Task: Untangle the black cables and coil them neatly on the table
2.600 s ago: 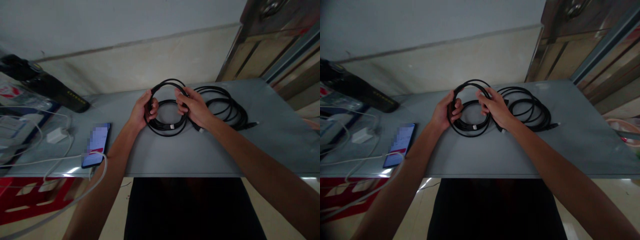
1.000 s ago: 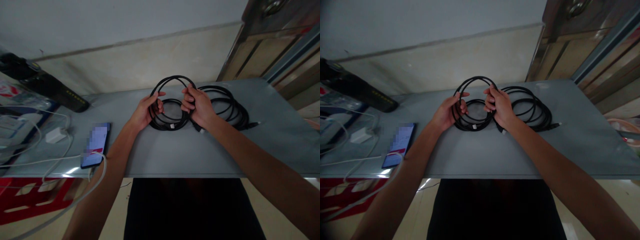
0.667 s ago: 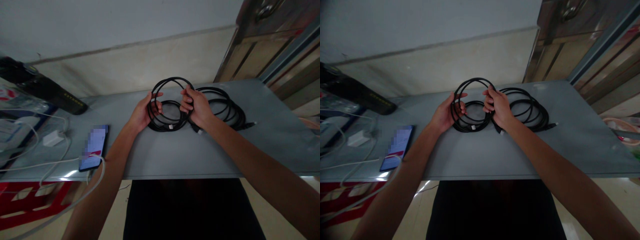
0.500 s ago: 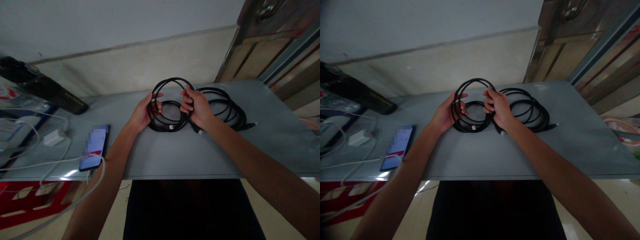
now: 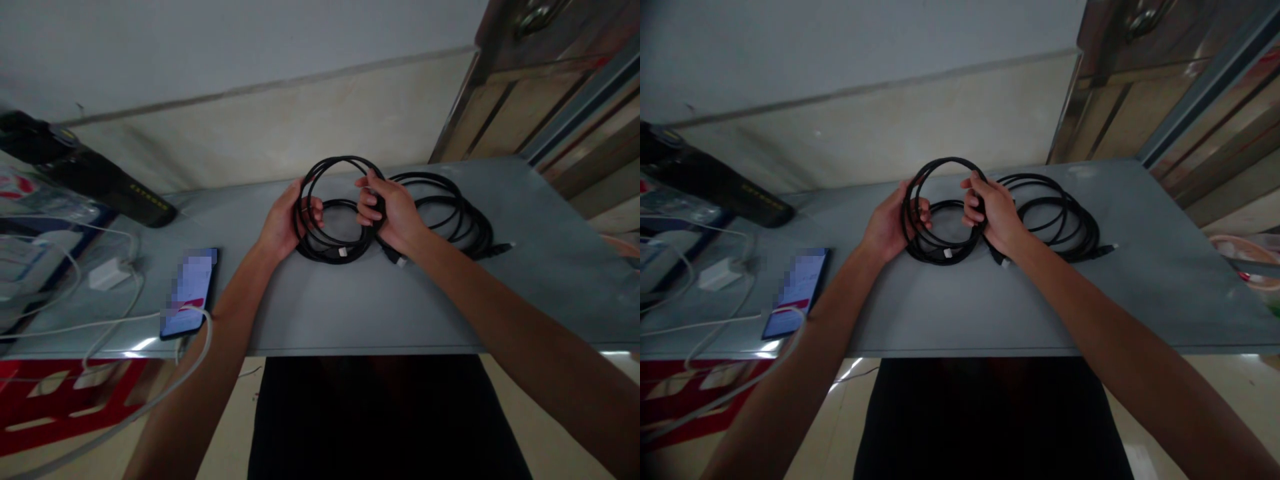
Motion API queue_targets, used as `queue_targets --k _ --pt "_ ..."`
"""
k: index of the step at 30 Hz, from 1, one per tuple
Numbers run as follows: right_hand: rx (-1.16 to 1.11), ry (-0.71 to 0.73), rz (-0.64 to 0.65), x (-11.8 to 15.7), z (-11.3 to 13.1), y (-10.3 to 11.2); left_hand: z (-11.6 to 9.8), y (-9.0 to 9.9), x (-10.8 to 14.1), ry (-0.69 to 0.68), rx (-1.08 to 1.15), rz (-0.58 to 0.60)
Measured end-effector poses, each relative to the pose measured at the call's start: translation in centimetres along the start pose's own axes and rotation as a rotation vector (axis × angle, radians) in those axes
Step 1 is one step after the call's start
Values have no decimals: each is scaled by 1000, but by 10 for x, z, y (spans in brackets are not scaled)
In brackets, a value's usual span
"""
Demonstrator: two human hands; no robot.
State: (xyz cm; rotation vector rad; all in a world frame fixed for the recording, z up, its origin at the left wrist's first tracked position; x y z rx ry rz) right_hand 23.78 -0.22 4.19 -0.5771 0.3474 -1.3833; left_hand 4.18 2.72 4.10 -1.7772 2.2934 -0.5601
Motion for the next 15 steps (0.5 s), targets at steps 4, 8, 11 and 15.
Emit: queue_targets --k 4,8,11,15 --pt "-27 -114 111 6 1 -6 -3 2 2 26 52 -2" --pt "-68 -249 258 13 5 -12 -9 0 8 46 139 47" --pt "-79 -341 361 18 7 -17 -14 -4 14 86 180 69" --pt "-66 -407 454 24 6 -24 -16 -6 19 111 192 79"
Point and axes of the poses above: each hand's wrist, its own x-axis away from the middle knuckle, its own y-axis out of the back of the hand, z = x × y, the point moved 5 cm from there along -x, towards the middle knuckle, and after that the axes turned 4 degrees about -y, right-handed, at the moved point
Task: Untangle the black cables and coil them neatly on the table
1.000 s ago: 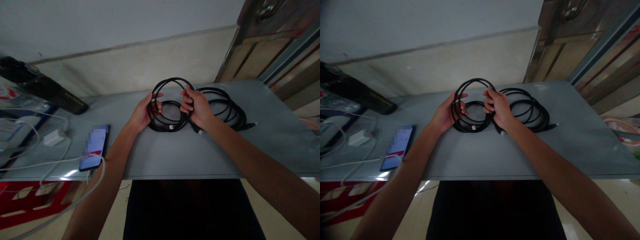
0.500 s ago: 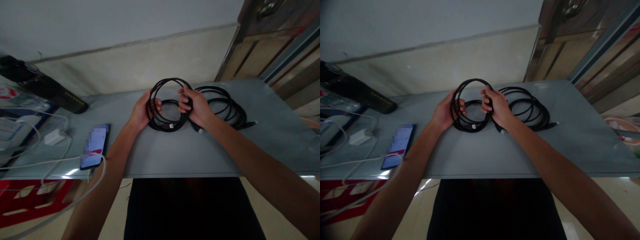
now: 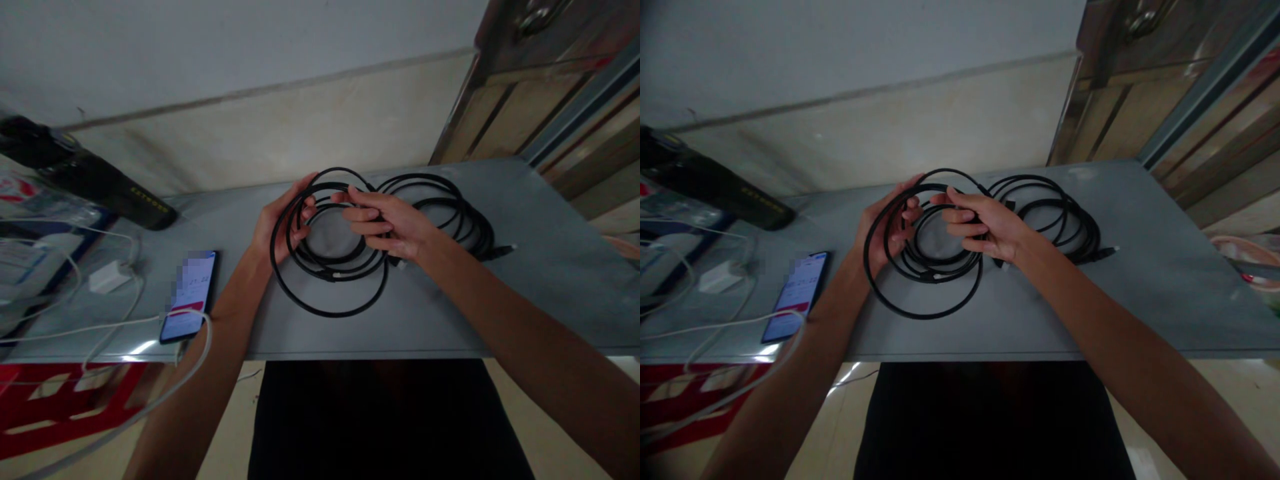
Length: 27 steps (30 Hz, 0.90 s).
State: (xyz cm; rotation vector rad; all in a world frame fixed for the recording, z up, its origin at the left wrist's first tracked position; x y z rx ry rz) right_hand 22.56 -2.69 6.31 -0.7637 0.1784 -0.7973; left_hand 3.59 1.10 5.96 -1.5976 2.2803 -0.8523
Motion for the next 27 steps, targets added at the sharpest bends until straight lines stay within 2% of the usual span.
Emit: queue_targets --k 5,9,13,18,27 --pt "113 -28 9 -3 -11 -6 5 -2 1 27 -52 123" --pt "185 60 -56 -5 -14 -7 8 -5 1 49 -85 195" --pt "180 144 -129 -6 -13 -4 10 -6 1 84 -117 154" --pt "184 191 -158 -6 -11 -1 12 0 -2 77 -117 110" --pt "170 247 -186 -6 -9 1 15 3 -6 93 -114 130"
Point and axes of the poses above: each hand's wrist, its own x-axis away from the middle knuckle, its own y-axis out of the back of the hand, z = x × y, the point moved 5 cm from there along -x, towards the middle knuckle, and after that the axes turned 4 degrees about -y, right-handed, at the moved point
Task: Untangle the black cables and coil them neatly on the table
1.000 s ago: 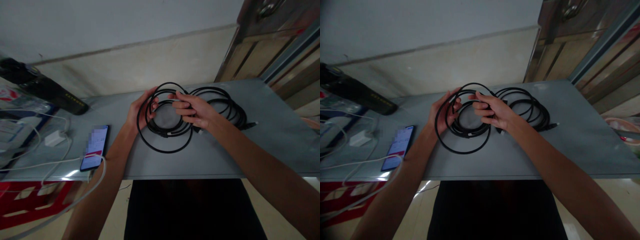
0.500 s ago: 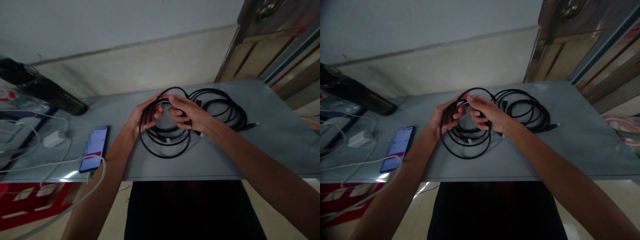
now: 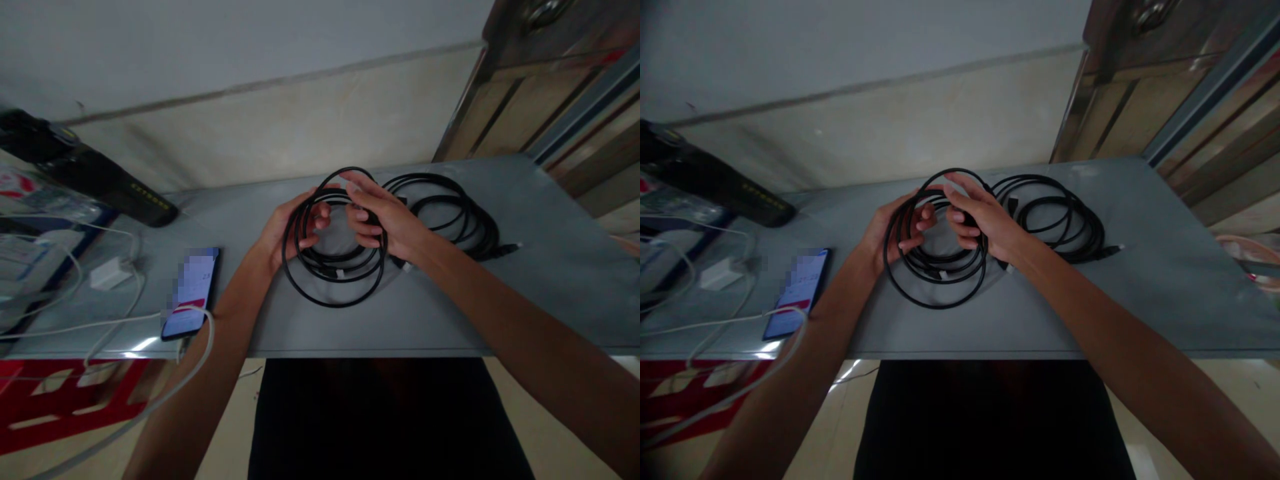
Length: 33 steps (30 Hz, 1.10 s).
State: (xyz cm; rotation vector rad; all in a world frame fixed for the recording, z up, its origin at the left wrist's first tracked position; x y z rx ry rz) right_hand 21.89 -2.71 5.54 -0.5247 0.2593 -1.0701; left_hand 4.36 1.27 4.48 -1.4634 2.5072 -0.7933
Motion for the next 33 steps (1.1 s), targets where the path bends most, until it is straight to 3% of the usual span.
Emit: queue_targets --k 13,18,25,33 --pt "-48 51 -39 -3 2 4 0 0 1 5 26 30" --pt "-33 70 -58 -3 4 5 0 -2 1 20 35 -53" --pt "-48 86 -83 -3 6 8 -4 -10 6 5 51 -44" --pt "-67 89 -143 -6 4 13 -5 -4 3 -27 -13 -94"
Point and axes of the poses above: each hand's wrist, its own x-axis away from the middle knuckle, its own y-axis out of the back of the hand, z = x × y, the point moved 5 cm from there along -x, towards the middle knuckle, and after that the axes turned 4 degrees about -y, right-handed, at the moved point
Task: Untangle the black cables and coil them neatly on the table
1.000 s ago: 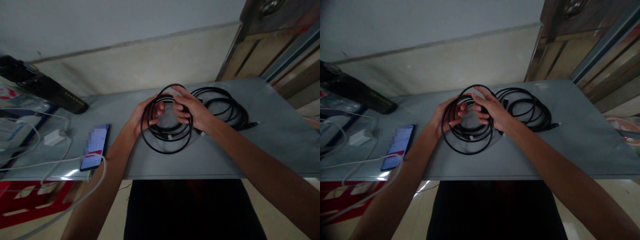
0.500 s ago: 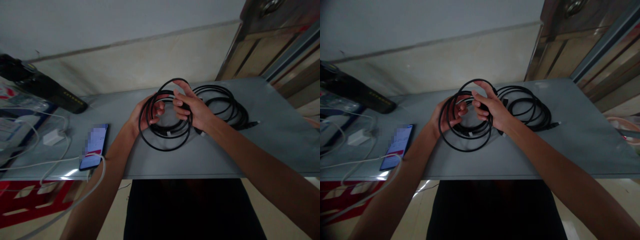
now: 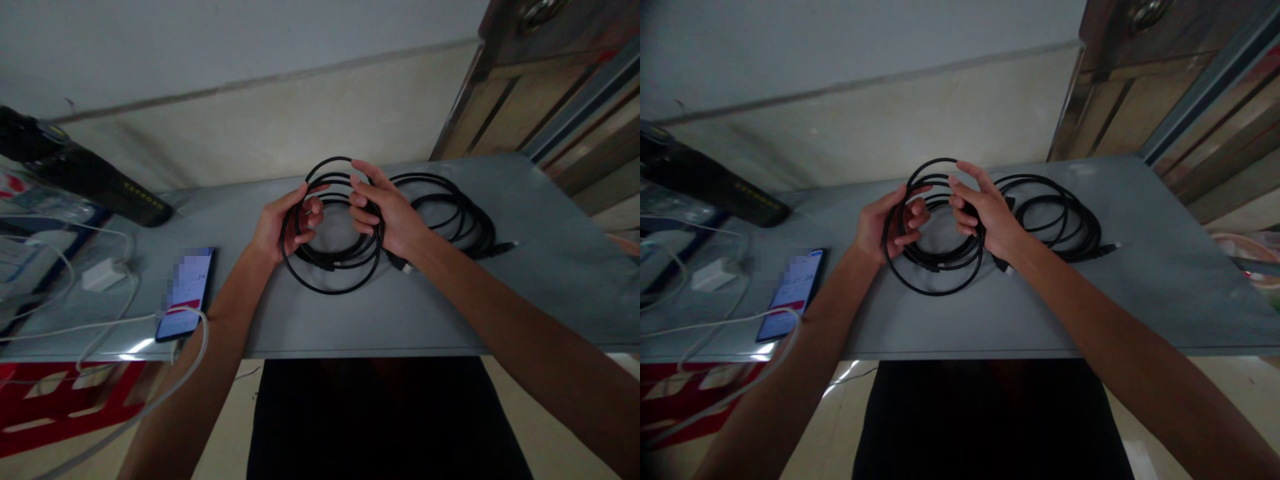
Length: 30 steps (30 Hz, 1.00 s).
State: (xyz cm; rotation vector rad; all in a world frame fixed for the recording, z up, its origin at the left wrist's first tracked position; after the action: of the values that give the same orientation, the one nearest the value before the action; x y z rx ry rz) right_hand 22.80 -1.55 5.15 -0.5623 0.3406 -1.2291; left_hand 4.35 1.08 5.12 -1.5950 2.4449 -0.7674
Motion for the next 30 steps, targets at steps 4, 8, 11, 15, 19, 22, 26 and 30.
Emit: queue_targets --k 4,8,11,15,19,22,26,30 --pt "11 -15 -6 -1 1 1 1 1 -2 -6 -14 0" --pt "34 3 -14 -1 1 2 4 -2 -1 -23 -80 45" --pt "50 12 -30 -1 0 3 6 -5 0 -47 -142 67" --pt "70 10 -48 0 0 3 8 -6 0 -50 -173 51" --pt "90 24 -40 -1 -1 4 8 -6 0 -72 -211 63" --pt "133 33 -47 -2 -2 6 8 -7 0 -94 -265 81" --pt "215 56 -40 -3 -3 7 11 -6 1 -103 -366 78" --pt "290 87 -36 -3 -4 7 12 -8 2 -129 -460 72"
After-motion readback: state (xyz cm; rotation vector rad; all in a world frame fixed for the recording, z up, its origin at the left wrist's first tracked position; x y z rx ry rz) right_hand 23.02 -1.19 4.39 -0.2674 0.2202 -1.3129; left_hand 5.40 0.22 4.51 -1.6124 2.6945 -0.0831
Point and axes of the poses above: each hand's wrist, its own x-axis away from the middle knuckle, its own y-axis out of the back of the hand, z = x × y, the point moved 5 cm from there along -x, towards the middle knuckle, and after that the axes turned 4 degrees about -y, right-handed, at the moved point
